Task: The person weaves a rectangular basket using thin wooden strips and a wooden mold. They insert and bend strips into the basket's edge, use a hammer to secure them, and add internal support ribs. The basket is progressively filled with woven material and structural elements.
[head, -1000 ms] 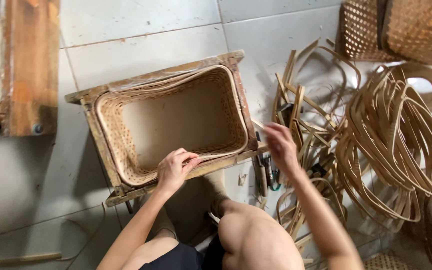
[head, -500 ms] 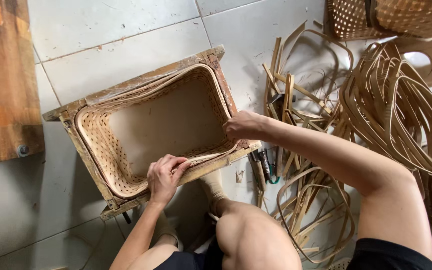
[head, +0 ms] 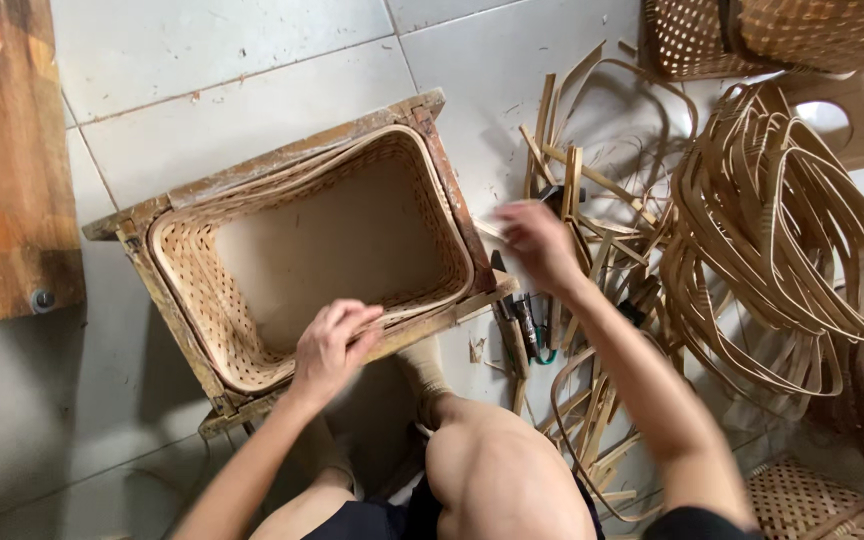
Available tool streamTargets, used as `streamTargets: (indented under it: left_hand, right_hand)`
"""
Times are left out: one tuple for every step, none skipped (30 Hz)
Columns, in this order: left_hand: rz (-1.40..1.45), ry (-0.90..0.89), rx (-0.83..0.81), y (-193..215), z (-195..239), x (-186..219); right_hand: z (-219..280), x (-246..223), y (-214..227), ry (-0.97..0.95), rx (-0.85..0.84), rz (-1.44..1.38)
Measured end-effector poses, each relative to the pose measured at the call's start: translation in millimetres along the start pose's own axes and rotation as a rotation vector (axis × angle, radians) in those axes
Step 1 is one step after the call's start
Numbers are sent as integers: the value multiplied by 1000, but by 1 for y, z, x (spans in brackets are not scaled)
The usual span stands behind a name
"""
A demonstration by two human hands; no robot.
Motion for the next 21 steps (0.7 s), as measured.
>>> streamTargets:
  left_hand:
    - [93,24,-21,-7,-10,-6]
    - [184,44,-42,-11,-21,-12]
    - [256,140,-94,-19,-33,-22]
    - [324,224,-141,-28,-51,-30]
    - [400,198,-121,-34,-72,-32]
    - [479,175,-104,-42,-90,-32]
    - [494,206,-119,-53,-107,-35]
    - [510,240,-134,-66,-121,-37]
    - [606,314,-150,-79,-134,-41]
    - [702,390,-166,-92,-144,-44]
    - [797,466,-182,-103,-147,-46]
    - [827,516,-188,-111,-151,-49]
    - [855,566,-195,-118,-155,-50]
    - [886,619,-200,-124,-155,-51]
    - [894,608,-199,-128,-157,-50]
    - [902,599,-201,-131,-156,-48]
    - [910,591,-203,-133,-157,-45]
    - [901,546,-183,-133,-159,-42]
    - [893,500,-162,-133,-161,-38]
    - [882,456,-140,-131,-162,-34]
    - [851,452,-128,-130,-163,-33]
  right_hand:
    - [24,31,8,-272,86,90]
    - [51,60,10,-544,172,181]
    - [77,75,-6,-592,68,247]
    - [100,89,-21,-630,-26,316]
    - [121,100,-42,-638,-114,362]
    - [144,108,-62,-648,-206,410]
    - [155,107,-73,-483,-165,511]
    - [164,105,-79,-318,-127,609]
    - [171,112,-85,-318,-132,580]
    - [176,114,-91,-317,-139,549]
    - [176,116,-91,-317,-146,519]
    - [175,127,-83,-538,-121,413]
    - [173,136,-76,-755,-95,301]
    - [170,139,-72,-970,-71,184]
    - [160,134,-59,-1011,-1,76]
    - [151,127,-40,-1053,69,-32]
    - [139,117,-29,-1091,138,-142]
    - [121,104,-19,-1044,114,-104]
    - [104,89,-4,-997,89,-66]
    - [90,72,6,-949,63,-31]
    - [70,47,11,-757,40,37]
Point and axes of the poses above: each hand's wrist, its own z-axis away from the middle knuckle, its own y-axis out of the back of the hand, x = y × z, the point moved 6 cm from there along -z, towards the middle knuckle, and after that the axes turned 5 degrees about y, right-handed, at the moved point
